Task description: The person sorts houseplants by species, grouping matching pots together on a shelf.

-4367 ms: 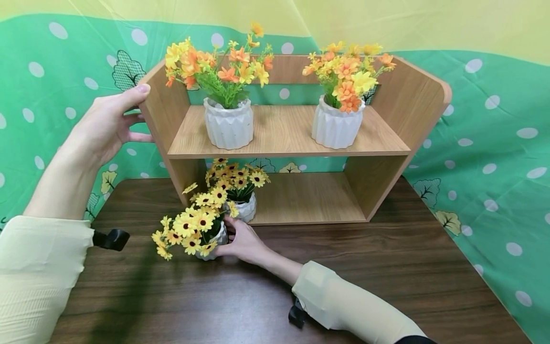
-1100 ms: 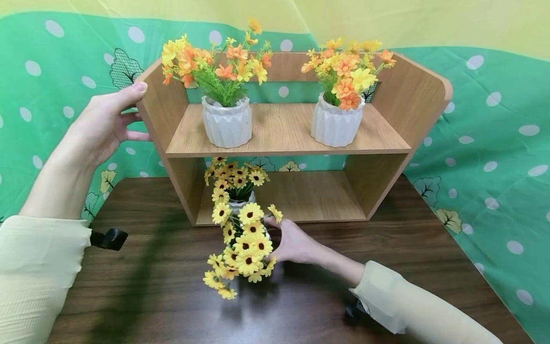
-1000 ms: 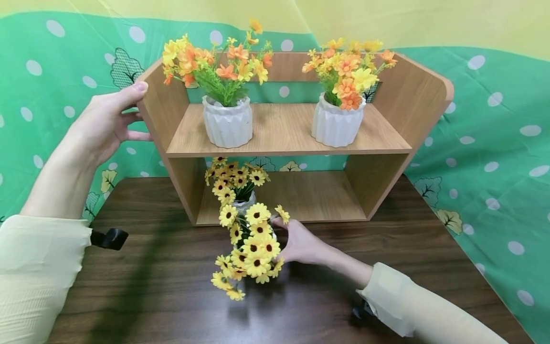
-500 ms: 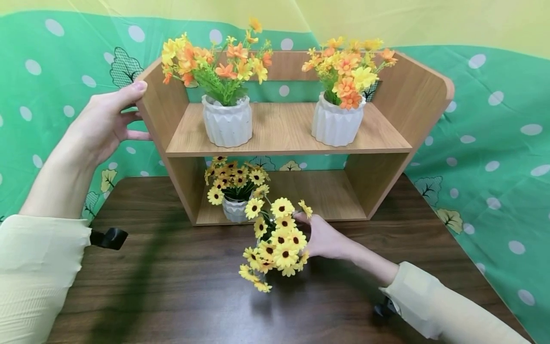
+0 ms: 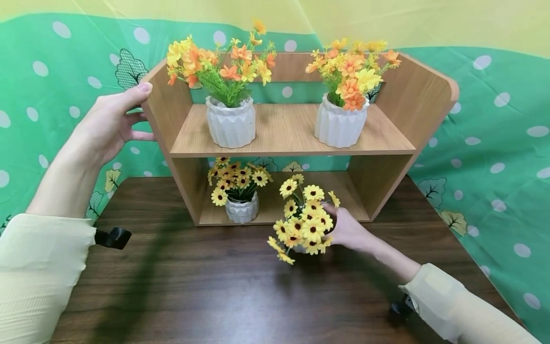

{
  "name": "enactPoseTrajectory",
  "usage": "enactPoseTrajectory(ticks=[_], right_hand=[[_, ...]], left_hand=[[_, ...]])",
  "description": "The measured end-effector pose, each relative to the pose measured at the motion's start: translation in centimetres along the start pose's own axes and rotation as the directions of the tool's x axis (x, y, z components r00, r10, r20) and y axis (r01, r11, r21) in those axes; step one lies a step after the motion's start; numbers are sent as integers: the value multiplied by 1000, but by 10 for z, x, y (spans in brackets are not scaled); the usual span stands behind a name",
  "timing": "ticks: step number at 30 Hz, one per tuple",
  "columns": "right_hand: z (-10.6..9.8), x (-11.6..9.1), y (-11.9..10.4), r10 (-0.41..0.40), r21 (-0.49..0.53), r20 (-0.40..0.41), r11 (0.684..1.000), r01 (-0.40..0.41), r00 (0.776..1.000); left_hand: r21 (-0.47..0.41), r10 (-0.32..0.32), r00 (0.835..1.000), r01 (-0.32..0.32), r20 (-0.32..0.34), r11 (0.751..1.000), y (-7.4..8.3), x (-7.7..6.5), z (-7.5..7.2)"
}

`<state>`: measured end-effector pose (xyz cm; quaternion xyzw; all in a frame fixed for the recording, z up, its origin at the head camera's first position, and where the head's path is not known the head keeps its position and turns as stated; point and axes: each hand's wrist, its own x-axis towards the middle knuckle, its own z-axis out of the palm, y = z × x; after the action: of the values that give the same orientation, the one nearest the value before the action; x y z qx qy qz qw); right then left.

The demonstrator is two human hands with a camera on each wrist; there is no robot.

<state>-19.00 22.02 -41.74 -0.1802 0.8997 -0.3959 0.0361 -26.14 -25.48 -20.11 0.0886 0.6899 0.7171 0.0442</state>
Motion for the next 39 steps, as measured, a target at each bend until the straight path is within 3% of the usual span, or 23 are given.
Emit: enactPoseTrajectory(ticks=[9, 17, 24, 39], right_hand=[[-22, 10, 21, 81, 87, -79, 993, -74, 994], [-36, 20, 32, 162, 290, -98, 949, -128, 982], [-39, 29, 44, 145, 364, -96, 926, -101, 985], [-36, 38, 62, 132, 338, -113, 937, -86, 985]], left_hand=[[14, 2, 1000, -2, -3, 1000, 1, -1, 1], [19, 3, 1000, -3, -6, 1000, 2, -1, 1], [9, 1, 1000, -1, -8, 1000, 2, -2, 1], [21, -8, 1000, 9, -19, 1000, 2, -1, 2]])
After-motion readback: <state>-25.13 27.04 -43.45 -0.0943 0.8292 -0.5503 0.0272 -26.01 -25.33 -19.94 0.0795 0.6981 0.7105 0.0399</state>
